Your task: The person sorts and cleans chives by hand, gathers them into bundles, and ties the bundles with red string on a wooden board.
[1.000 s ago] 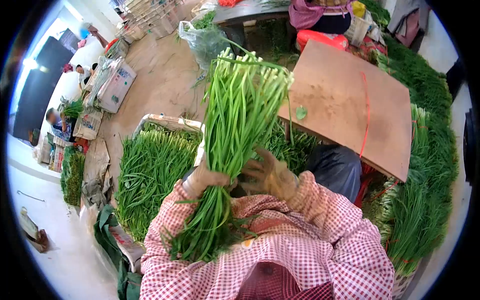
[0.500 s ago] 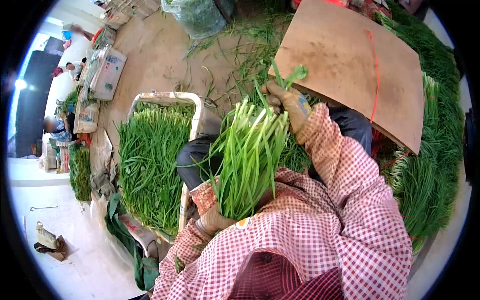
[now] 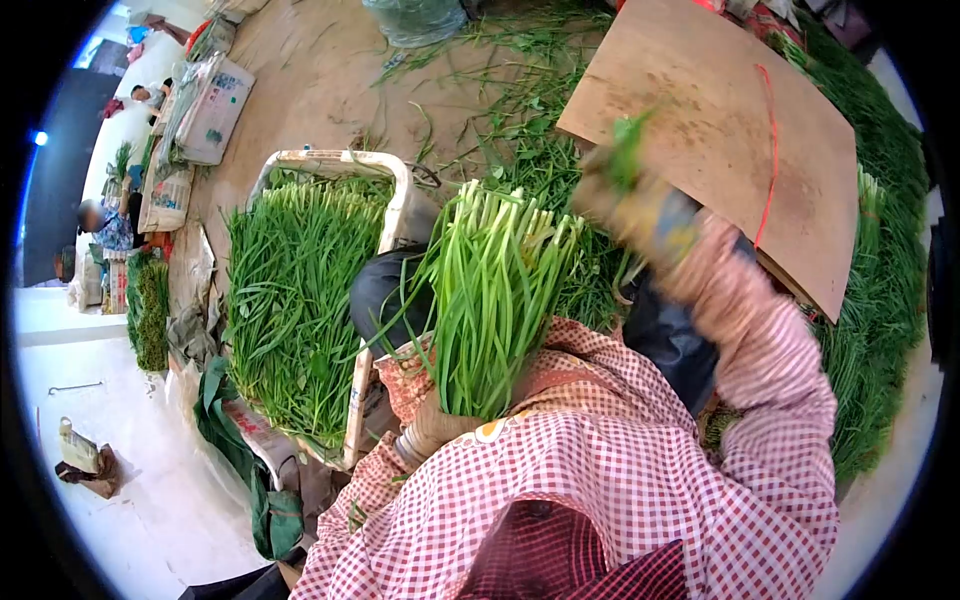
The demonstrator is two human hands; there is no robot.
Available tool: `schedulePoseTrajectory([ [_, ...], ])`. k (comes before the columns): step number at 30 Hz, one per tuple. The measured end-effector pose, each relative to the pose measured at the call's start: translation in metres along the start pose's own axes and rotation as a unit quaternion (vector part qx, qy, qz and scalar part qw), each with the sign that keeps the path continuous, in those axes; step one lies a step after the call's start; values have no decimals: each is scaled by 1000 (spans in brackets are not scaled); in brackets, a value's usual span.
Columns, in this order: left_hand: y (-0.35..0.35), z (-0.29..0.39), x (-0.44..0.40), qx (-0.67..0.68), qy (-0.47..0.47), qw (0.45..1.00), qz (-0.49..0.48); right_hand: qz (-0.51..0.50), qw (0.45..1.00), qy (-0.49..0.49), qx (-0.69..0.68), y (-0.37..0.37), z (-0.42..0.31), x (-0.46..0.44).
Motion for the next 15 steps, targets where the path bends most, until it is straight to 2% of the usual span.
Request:
schedulePoseTrajectory([
  [1, 0, -1, -1, 6, -5, 1000, 1, -57, 997, -11, 45, 25, 0, 14],
  [3, 1, 1, 1, 18, -7, 1000, -8, -108, 989, -21, 99, 60, 5, 29],
  [6, 4, -3, 0, 24, -2, 1000, -8, -93, 988, -50, 111, 81, 28, 23],
  [7, 4, -5, 0, 23, 2, 1000, -8, -122, 987, -72, -76, 101, 72, -2],
  [9, 5, -7, -1, 27, 5, 1000, -7, -105, 982, -154, 15, 82, 26, 13],
  [10, 5, -8, -1, 29, 6, 1000, -9, -108, 982, -153, 18, 84, 25, 13],
  [12, 5, -9, -1, 33, 7, 999, -10, -129, 981, -91, 114, 93, 36, 9],
  [13, 5, -10, 0, 35, 8, 999, -11, -111, 979, -52, 161, 103, 71, 0],
  [14, 4, -11, 0, 36, 8, 999, -11, -112, 979, -51, 162, 98, 60, -2],
  [15, 3, -11, -1, 38, 9, 999, -11, -141, 959, 15, 246, 91, 47, -3],
])
Point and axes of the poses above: each hand's wrist, its own x-axis away from the middle knuckle, its own y-axis out of the palm, z = x × y, the point moved 5 cm from there along -x, towards the middle knuckle
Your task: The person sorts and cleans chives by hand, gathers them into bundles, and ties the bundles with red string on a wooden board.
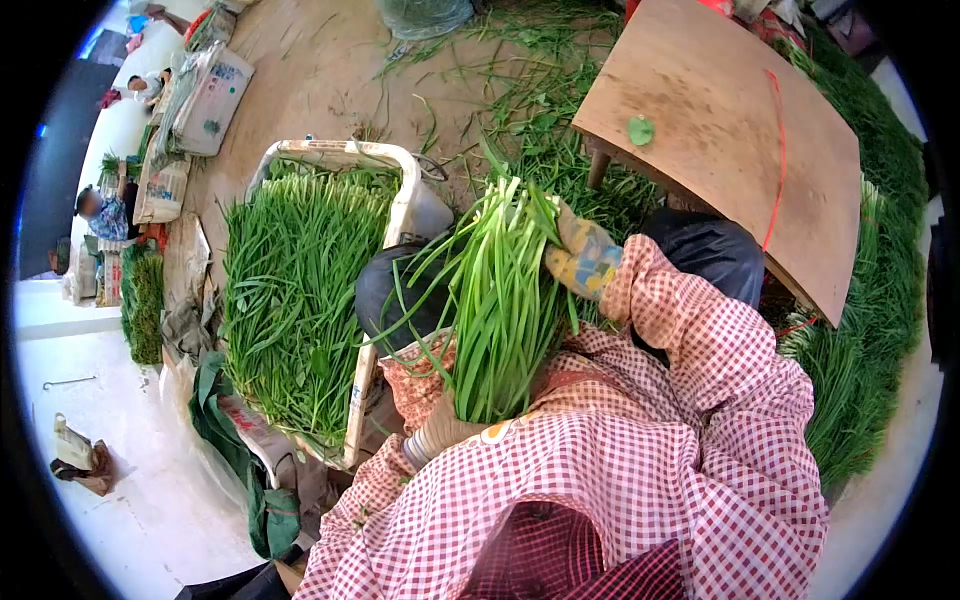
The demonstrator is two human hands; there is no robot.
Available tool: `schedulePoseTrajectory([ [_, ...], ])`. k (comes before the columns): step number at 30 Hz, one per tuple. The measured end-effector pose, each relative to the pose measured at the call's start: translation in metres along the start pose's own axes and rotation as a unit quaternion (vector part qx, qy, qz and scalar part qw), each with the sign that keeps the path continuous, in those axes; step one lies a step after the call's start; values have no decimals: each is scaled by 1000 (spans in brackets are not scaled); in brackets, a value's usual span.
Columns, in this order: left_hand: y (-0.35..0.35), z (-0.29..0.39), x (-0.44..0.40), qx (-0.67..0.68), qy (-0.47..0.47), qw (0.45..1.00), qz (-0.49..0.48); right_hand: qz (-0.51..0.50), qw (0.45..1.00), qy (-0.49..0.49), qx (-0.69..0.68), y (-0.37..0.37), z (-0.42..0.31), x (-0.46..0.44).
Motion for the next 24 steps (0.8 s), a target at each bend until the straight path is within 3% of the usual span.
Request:
schedulePoseTrajectory([
  [1, 0, 0, 0, 1, 2, 1000, 0, -45, 994, 68, 78, -8, 0, -2],
  [2, 0, -1, -1, 4, 3, 1000, 0, 15, 986, -95, -134, -7, 11, -27],
  [3, 0, -1, -1, 6, 4, 1000, 1, 5, 908, -270, -321, -6, 22, -47],
  [4, 0, -2, -1, 7, 5, 1000, 3, 12, 839, -180, -513, -29, 32, -46],
  [5, 0, -2, -2, 9, 6, 1000, 4, 49, 670, -105, -733, -52, 40, -43],
  [6, 0, -3, -3, 11, 7, 1000, 5, 120, 497, -61, -857, -75, 49, -37],
  [7, 1, -4, -4, 14, 9, 1000, 6, 156, 692, -37, -704, -100, 46, -32],
  [8, 2, -5, -5, 16, 11, 1000, 8, 180, 843, -14, -506, -120, 44, -30],
  [9, 3, -5, -7, 18, 12, 1000, 7, 149, 915, -24, -375, -121, 39, -32],
  [11, 6, -5, -10, 23, 14, 1000, 7, 53, 991, -38, -114, -107, 15, -27],
  [13, 7, -5, -13, 24, 15, 1000, 6, -90, 973, -9, 214, -83, -32, -11],
  [16, 6, -5, -11, 25, 10, 1000, 9, -190, 980, -19, 57, -43, -6, -29],
  [19, 4, -3, -8, 32, 5, 999, 12, -187, 981, -29, -29, -35, -1, -26],
  [20, 6, -5, -9, 36, 3, 999, 11, -176, 951, -172, -189, -2, 38, -43],
  [24, 6, -6, -11, 42, 10, 999, 20, -138, 976, -119, -122, -15, 15, -24],
])
Point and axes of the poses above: each hand's wrist, its own x-axis away from the middle knuckle, its own y-axis out of the palm, z = x × y, the point moved 5 cm from there along -x, towards the middle knuckle
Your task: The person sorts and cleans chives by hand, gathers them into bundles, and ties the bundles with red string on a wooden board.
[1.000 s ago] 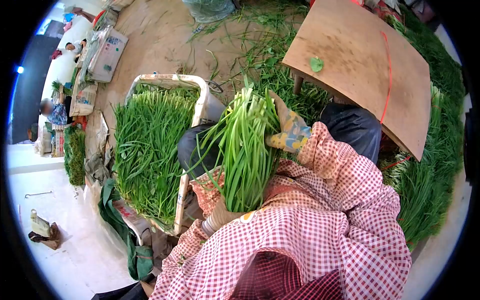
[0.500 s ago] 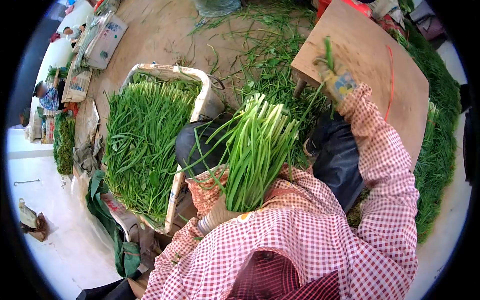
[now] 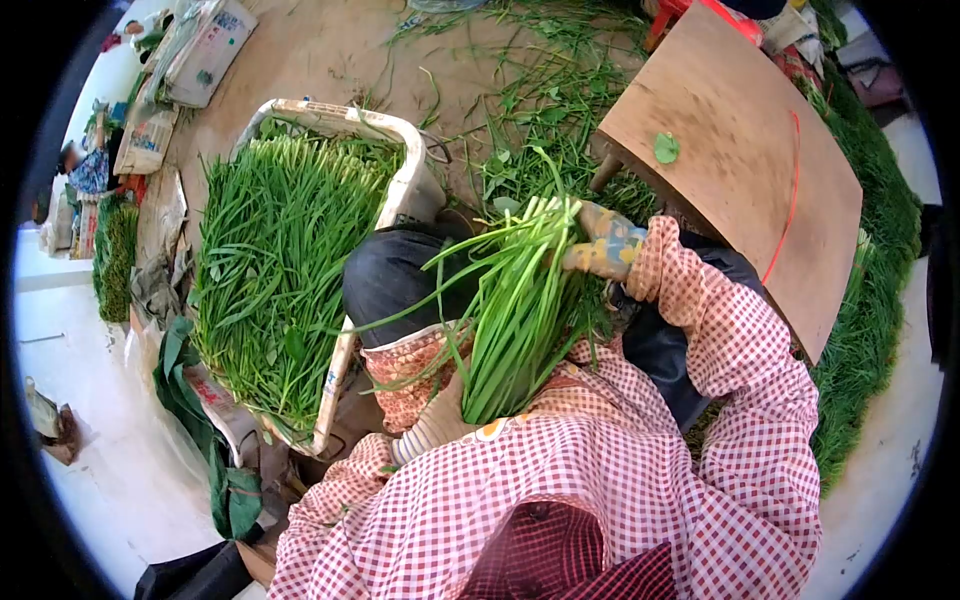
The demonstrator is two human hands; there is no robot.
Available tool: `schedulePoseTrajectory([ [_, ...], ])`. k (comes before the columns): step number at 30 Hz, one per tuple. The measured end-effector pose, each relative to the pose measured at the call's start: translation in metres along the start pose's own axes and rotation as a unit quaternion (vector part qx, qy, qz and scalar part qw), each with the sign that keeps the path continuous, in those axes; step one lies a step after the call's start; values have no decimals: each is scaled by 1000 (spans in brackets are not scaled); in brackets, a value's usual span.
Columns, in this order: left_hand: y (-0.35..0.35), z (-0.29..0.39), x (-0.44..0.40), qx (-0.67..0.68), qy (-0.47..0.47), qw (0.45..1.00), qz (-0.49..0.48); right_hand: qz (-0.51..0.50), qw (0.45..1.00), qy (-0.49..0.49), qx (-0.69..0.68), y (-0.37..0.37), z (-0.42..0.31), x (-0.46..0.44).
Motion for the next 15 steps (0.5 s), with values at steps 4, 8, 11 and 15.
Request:
schedulePoseTrajectory([
  [4, 4, -3, 0, 11, 6, 1000, 5, 0, 975, 56, 215, 4, -8, 6],
  [8, 7, -5, 1, 19, 15, 1000, 16, 0, 957, 79, 280, -13, 77, -18],
  [11, 12, -8, 0, 23, 24, 999, 29, -33, 876, 147, 458, -54, -2, -37],
  [15, 21, -14, -8, 25, 36, 999, -7, -30, 985, 117, 126, -102, 13, -49],
])
Point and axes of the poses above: each hand's wrist, its own x-axis away from the middle knuckle, its own y-axis out of the palm, z = x × y, the point moved 5 cm from there along -x, towards the middle knuckle
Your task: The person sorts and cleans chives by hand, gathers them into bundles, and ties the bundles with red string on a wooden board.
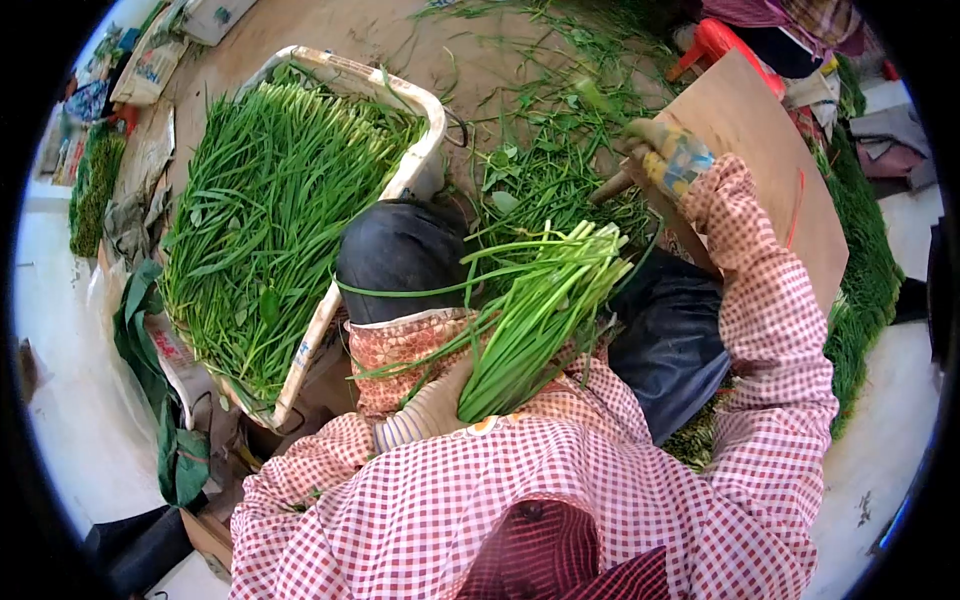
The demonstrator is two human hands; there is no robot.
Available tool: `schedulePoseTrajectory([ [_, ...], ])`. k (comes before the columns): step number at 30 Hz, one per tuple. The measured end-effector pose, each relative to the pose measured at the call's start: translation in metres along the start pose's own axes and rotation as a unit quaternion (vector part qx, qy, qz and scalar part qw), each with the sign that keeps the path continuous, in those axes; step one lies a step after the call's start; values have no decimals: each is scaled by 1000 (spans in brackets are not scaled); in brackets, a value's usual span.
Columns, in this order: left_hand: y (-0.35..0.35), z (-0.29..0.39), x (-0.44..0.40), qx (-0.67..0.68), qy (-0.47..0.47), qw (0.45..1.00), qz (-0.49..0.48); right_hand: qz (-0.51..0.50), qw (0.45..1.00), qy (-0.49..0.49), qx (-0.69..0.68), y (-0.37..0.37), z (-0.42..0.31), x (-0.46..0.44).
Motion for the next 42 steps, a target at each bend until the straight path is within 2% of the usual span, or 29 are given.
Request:
schedulePoseTrajectory([
  [1, 4, -1, -2, -2, 0, 999, -44, -39, 998, -19, -46, 2, -19, 3],
  [2, 4, 6, -1, 2, 0, 999, -45, -128, 976, 42, 170, 18, -78, 20],
  [4, -5, 44, 2, -7, 23, 1000, -10, -196, 924, -44, 325, 55, -127, 44],
  [5, -5, 54, 4, 34, -22, 999, -34, -236, 912, -51, 332, 78, -131, 47],
  [6, -6, 52, 3, 39, -22, 998, -32, -277, 897, -59, 338, 99, -129, 47],
  [9, -8, 60, 5, 8, -47, 998, -39, -285, 929, -72, 227, 133, -120, 36],
  [12, -4, 61, 0, -25, -32, 998, -55, -192, 953, -143, 187, 135, -110, 33],
  [14, 1, 52, 0, -71, -16, 996, -54, -173, 962, -124, 173, 137, -107, 31],
  [15, -3, 53, -3, -120, 133, 983, 28, -156, 962, -120, 191, 135, -108, 28],
  [17, -7, 59, 7, -167, 277, 940, 111, -116, 964, -124, 205, 133, -102, 19],
  [18, -11, 74, 6, -158, 155, 974, 43, -64, 961, -141, 228, 130, -98, 16],
  [20, -9, 66, 8, -146, 31, 989, -25, -41, 966, -77, 243, 122, -88, 0],
  [22, -9, 39, 10, 7, 21, 998, 52, -13, 977, -11, 212, 104, -88, -3],
  [23, -11, 51, 11, 7, 22, 998, 53, -14, 977, -12, 214, 98, -84, -10],
  [25, -13, 69, 15, 144, -20, 989, 1, 94, 991, 85, -45, 71, -65, -30],
  [26, -12, 70, 17, 187, -34, 982, -15, 145, 965, 128, -175, 59, -56, -38],
  [27, -14, 54, 20, 167, -9, 986, 3, 191, 919, 168, -301, 50, -46, -43],
  [29, -15, 27, 31, 137, 44, 989, 25, 261, 951, 146, -73, 17, -40, -33],
  [30, -21, 27, 35, 130, 45, 990, 27, 260, 920, 65, 286, 3, -52, -27],
  [32, -28, 37, 43, 189, 103, 977, -1, 286, 927, 62, 235, 0, -45, -22],
  [33, -29, 38, 47, 273, 69, 960, 1, 310, 930, 66, 184, 0, -38, -18],
  [34, -36, 38, 50, 263, 68, 962, -2, 336, 930, 70, 132, 0, -30, -13],
  [36, -51, 31, 57, 49, 42, 996, -61, 386, 919, 76, 23, 3, -10, -5],
  [37, -52, 26, 60, 122, 54, 990, -50, 403, 912, 82, -10, 6, 4, -2],
  [38, -60, 21, 67, 19, 42, 997, -63, 420, 902, 85, -44, 10, 18, 1],
  [40, -66, 26, 73, 69, 60, 993, -69, 414, 897, 83, 130, 19, 34, -1],
  [41, -66, 28, 79, 75, 58, 993, -76, 422, 895, 83, 118, 17, 32, 1],
  [42, -68, 28, 84, 87, 52, 992, -74, 388, 907, 84, 142, 18, 30, 2],
])
Point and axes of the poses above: each hand's wrist, its own x-axis away from the middle knuckle, its own y-axis out of the palm, z = x × y, the point moved 5 cm from there along -x, towards the middle knuckle
